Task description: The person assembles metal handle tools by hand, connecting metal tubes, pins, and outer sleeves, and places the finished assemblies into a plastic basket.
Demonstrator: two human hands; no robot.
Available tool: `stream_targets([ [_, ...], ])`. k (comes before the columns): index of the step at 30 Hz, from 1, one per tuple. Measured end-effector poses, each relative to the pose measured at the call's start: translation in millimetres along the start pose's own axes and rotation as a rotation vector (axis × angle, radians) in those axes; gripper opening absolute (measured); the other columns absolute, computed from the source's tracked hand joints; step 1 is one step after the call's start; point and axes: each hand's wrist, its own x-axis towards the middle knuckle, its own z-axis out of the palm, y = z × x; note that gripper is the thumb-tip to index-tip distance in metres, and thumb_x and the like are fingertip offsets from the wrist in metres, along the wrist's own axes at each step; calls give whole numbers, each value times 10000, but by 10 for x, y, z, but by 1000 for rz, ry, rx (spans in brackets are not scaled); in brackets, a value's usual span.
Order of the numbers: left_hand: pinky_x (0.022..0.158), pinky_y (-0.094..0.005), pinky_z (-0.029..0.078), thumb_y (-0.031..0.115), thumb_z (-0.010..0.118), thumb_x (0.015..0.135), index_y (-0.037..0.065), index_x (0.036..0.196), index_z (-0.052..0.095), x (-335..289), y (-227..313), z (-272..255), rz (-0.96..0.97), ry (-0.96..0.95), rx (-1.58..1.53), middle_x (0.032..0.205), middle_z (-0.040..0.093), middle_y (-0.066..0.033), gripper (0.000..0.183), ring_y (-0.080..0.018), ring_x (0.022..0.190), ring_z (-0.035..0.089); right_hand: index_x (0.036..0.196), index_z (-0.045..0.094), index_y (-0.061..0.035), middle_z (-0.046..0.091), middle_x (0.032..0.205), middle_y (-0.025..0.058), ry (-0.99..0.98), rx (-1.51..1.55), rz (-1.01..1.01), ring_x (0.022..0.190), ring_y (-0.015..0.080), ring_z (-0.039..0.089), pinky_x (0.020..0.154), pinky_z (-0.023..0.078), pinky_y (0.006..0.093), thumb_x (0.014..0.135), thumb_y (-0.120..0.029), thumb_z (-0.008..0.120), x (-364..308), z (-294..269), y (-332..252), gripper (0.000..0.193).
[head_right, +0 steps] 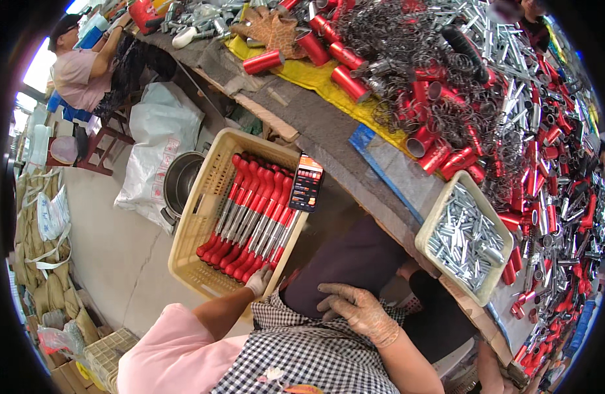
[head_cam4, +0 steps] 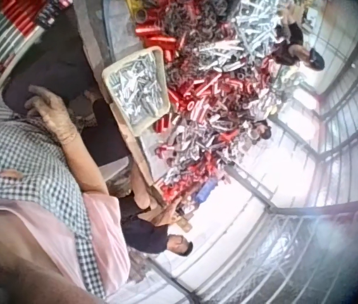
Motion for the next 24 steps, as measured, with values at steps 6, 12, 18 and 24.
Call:
stream_targets([
  [6, 1068, -426, 353, 505, 346, 968, -34, 1348, 460, -84, 72, -59, -42, 64, -64, 1333, 496, -285, 669, -395, 1265, 455, 1299, 509, 56, 663, 1034, 137, 69, -158, -67, 878, 168, 649, 827, 512, 287, 965, -150, 530, -198, 6, -150, 393],
  [12, 1037, -466, 354, 343, 688, 813, -35, 1303, 441, 48, 1201, -589, 295, 618, 94, 1239, 502, -261, 666, -422, 1174, 456, 1268, 541, 51, 688, 1015, 167, 275, -350, -259, 876, 176, 661, 799, 519, 295, 908, -112, 566, -533, -123, -132, 396],
  [18, 1078, -513, 282, 455, 796, 653, 31, 1304, 440, 378, 2183, -816, 433, 691, 279, 1342, 361, -262, 854, -436, 1269, 326, 1220, 577, 40, 707, 971, 161, 400, -548, -319, 873, 245, 685, 794, 524, 324, 843, -129, 612, -680, -127, 2, 414],
  [24, 1095, -570, 208, 527, 797, 614, 84, 1300, 440, 502, 2287, -764, 436, 752, 458, 1377, 292, -240, 892, -443, 1298, 253, 1202, 593, 16, 706, 972, 146, 463, -583, -345, 893, 305, 678, 811, 523, 361, 828, -147, 624, -850, -146, 59, 409],
])
